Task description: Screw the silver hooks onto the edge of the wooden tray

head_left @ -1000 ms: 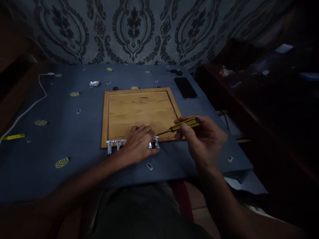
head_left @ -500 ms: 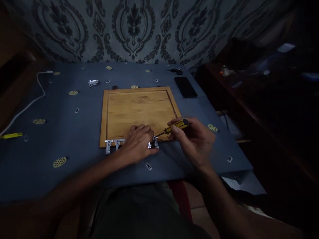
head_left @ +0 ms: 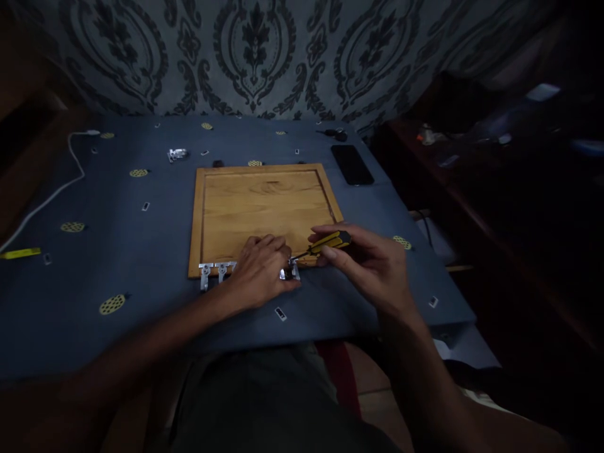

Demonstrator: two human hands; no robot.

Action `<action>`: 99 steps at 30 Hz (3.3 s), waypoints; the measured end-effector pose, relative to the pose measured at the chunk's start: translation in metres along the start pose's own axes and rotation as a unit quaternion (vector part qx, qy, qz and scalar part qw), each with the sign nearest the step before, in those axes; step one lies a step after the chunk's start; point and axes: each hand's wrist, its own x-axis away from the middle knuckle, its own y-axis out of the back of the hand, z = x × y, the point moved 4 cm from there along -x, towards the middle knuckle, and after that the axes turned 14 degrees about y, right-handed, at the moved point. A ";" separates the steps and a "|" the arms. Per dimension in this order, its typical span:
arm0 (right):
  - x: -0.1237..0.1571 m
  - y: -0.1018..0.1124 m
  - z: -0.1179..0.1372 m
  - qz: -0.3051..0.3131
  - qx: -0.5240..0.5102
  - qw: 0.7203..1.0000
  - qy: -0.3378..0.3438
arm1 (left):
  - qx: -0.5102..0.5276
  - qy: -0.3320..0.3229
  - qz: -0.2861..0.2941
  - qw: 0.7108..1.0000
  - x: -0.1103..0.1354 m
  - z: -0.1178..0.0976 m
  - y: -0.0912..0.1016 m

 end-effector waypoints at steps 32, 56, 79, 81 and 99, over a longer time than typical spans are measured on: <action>0.016 -0.003 -0.001 -0.178 0.074 0.980 0.050 | 0.001 0.003 0.000 1.000 0.000 0.001 -0.002; 0.011 -0.012 -0.005 -0.123 0.092 0.987 0.038 | 0.000 0.002 0.004 1.000 0.000 0.000 0.000; 0.000 -0.013 0.001 -0.049 0.109 0.991 0.055 | -0.003 0.002 -0.001 1.000 0.000 0.002 -0.003; 0.001 -0.013 0.001 -0.059 0.111 0.990 0.060 | -0.002 0.004 0.001 1.000 0.000 0.002 -0.003; 0.014 -0.013 -0.006 -0.142 0.084 0.986 0.017 | -0.001 0.002 0.007 1.000 0.000 0.000 0.000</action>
